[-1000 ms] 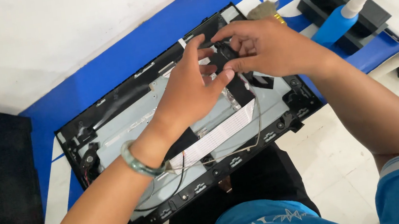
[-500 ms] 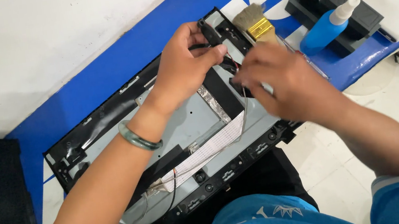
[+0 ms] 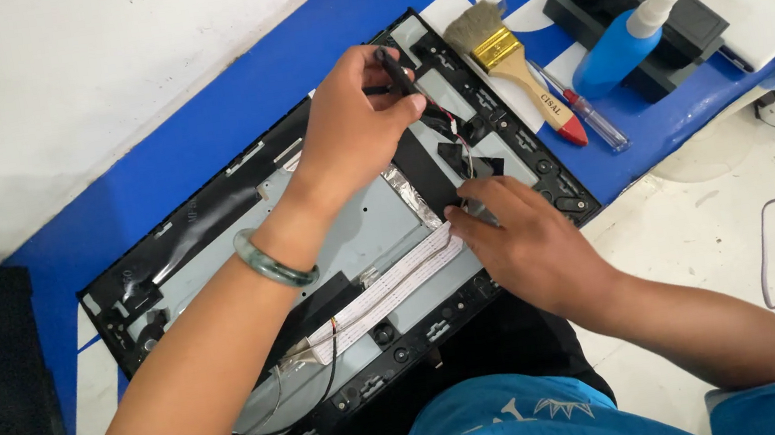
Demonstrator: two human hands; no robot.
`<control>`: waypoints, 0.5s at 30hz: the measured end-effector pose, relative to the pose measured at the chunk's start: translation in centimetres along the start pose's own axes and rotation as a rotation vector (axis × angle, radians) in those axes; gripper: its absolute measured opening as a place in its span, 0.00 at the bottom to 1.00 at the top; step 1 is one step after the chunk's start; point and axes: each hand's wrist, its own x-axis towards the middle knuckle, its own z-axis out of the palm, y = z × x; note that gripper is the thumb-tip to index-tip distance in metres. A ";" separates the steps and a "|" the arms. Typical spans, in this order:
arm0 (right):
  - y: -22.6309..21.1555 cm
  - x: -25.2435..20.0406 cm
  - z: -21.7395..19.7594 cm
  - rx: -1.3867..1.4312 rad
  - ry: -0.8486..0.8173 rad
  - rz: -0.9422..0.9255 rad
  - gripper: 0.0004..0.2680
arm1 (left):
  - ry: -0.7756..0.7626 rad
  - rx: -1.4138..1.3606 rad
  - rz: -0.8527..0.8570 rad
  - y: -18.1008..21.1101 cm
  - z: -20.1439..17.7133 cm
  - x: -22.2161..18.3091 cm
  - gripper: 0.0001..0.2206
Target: Connecting internal cables, cleaning components with spray and tissue, and placing the back cover on a computer monitor.
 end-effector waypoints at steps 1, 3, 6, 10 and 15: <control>-0.1 -0.5 0.3 -0.001 0.001 0.000 0.04 | 0.000 0.000 0.002 0.0 0.0 -0.1 0.17; -0.4 -1.6 1.1 -0.079 0.005 0.055 0.07 | 0.061 -0.032 -0.049 0.0 -0.1 -0.2 0.24; -0.7 -1.1 0.9 -0.061 0.057 -0.029 0.04 | 0.137 -0.036 -0.109 0.4 -0.7 -0.4 0.29; -0.3 -1.6 1.1 -0.030 0.021 0.017 0.06 | 0.094 0.119 -0.040 -0.6 -0.6 -0.3 0.33; -0.4 -1.7 0.9 -0.065 0.004 -0.033 0.07 | 0.202 0.007 0.043 -0.2 -0.1 -1.1 0.26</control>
